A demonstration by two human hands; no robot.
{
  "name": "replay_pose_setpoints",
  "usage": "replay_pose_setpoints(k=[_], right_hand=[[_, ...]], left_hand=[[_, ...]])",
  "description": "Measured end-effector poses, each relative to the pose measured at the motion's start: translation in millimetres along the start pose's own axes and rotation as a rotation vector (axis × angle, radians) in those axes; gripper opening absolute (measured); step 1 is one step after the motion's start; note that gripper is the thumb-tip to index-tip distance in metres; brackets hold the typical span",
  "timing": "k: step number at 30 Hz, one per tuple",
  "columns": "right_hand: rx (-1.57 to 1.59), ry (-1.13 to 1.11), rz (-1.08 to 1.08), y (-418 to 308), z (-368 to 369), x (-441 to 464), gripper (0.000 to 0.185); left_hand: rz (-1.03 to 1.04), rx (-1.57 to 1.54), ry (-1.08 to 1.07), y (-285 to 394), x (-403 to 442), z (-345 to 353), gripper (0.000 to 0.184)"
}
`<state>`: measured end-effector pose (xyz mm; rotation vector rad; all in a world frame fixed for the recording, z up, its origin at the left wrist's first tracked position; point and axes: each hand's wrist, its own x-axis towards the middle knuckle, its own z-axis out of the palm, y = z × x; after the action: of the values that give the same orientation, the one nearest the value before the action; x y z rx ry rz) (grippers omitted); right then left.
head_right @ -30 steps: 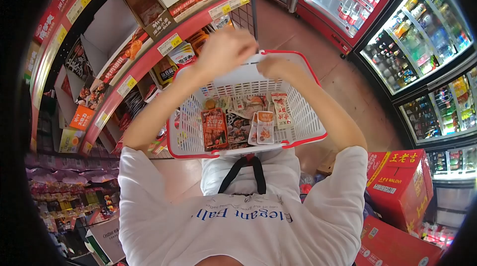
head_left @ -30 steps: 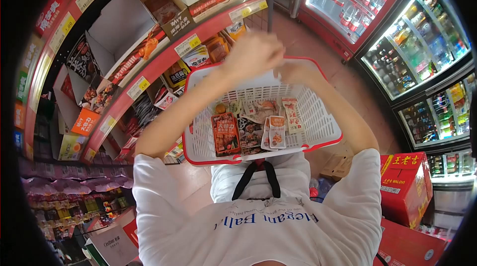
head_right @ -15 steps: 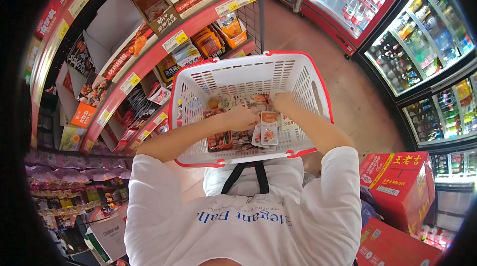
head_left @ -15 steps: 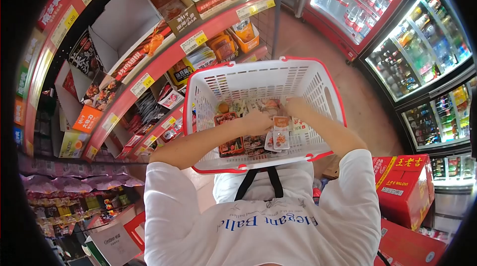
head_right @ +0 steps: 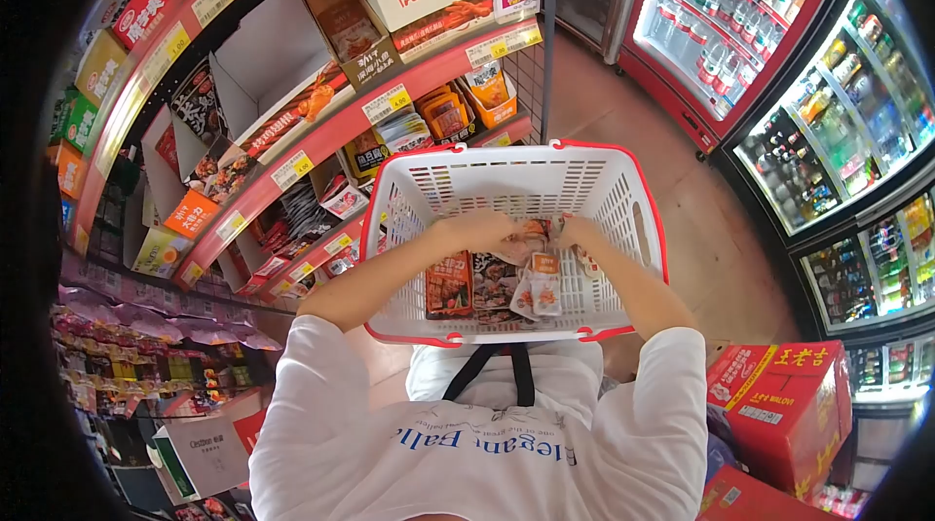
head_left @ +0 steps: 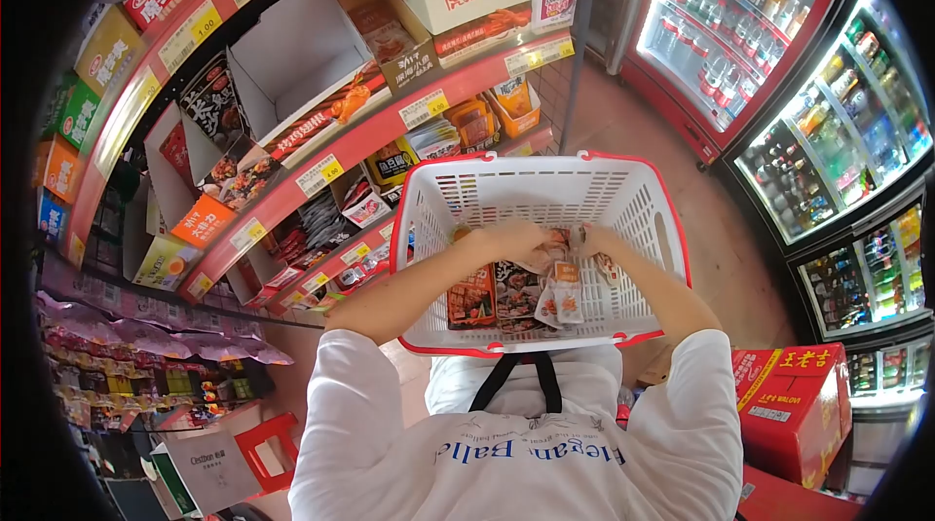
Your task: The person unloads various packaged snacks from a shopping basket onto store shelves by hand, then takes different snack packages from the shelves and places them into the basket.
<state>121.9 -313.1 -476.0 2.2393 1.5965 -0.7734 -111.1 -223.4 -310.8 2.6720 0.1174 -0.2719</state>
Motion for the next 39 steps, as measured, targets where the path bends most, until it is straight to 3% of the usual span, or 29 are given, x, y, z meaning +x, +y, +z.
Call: replay_pose_setpoints(k=[5, 7, 11, 13, 14, 16, 17, 19, 20, 21, 23, 24, 25, 27, 28, 30, 34, 38, 39], right_hand=[[0.021, 0.18, 0.002, -2.0, -1.5, -23.5, 0.062], [0.024, 0.306, 0.007, -8.7, -6.2, -23.9, 0.034], [-0.066, 0.333, -0.136, -11.5, -45.5, -39.8, 0.032], [0.03, 0.404, -0.266, -24.4, -74.6, -53.2, 0.04], [0.033, 0.401, -0.263, -35.1, -92.1, -67.9, 0.04], [0.162, 0.48, -0.341, -62.5, -130.9, -100.6, 0.043], [0.162, 0.477, -0.339, -71.3, -142.2, -110.4, 0.043], [0.221, 0.654, -0.328, -84.5, -156.0, -123.5, 0.043], [0.22, 0.652, -0.327, -88.0, -158.0, -127.0, 0.043], [0.166, 0.731, -0.362, -90.5, -159.1, -130.1, 0.041], [0.111, 0.812, -0.396, -95.4, -157.3, -133.4, 0.04], [0.046, 0.899, -0.433, -98.5, -154.2, -135.1, 0.038], [-0.02, 0.986, -0.47, -99.6, -152.8, -135.2, 0.037], [-0.046, 1.073, -0.555, -94.8, -150.6, -126.3, 0.038], [-0.073, 1.155, -0.642, -90.7, -150.9, -122.7, 0.039], [0.042, 1.036, -0.686, -79.9, -157.5, -123.4, 0.041], [0.39, 0.811, -0.8, -59.3, -177.7, -139.7, 0.046], [0.386, 1.053, -0.744, -31.6, -191.6, -138.0, 0.052], [0.809, 0.796, -0.66, -31.6, -199.1, -149.3, 0.053]], left_hand=[[-0.123, -0.025, -0.005, -24.3, -1.3, -7.5, 0.032], [-0.118, -0.024, 0.098, -37.1, 2.7, -5.4, 0.032], [-0.142, -0.044, 0.298, -44.4, 8.0, -8.8, 0.035], [-0.282, -0.536, 0.334, -35.8, 6.5, -22.9, 0.051], [-0.282, -0.538, 0.33, -35.7, 6.5, -27.1, 0.051], [-0.575, -0.801, 0.227, -37.4, 6.2, -34.9, 0.078], [-0.574, -0.804, 0.225, -33.0, 2.6, -39.3, 0.078], [-0.602, -1.075, 0.15, -24.2, -7.3, -49.4, 0.097], [-0.484, -1.204, 0.066, -26.0, -10.1, -53.0, 0.101], [-0.483, -1.206, 0.066, -22.0, -9.6, -54.9, 0.101], [-0.257, -1.599, 0.086, -13.8, -8.1, -60.5, 0.101], [-0.158, -1.729, 0.088, -10.6, -11.4, -65.1, 0.082], [-0.156, -1.725, 0.088, -8.7, -10.7, -63.8, 0.082], [-0.124, -1.556, 0.259, -4.0, -9.9, -57.3, 0.056], [-0.123, -1.555, 0.26, -3.2, -11.1, -55.1, 0.056], [-0.115, -1.694, 0.245, -2.2, -13.3, -53.1, 0.041], [-0.108, -1.64, 0.309, -0.5, -15.4, -58.3, 0.041], [-0.053, -1.538, 0.329, 3.2, -27.6, -75.8, 0.038], [-0.029, -1.502, 0.367, 3.9, -30.4, -79.0, 0.037]])
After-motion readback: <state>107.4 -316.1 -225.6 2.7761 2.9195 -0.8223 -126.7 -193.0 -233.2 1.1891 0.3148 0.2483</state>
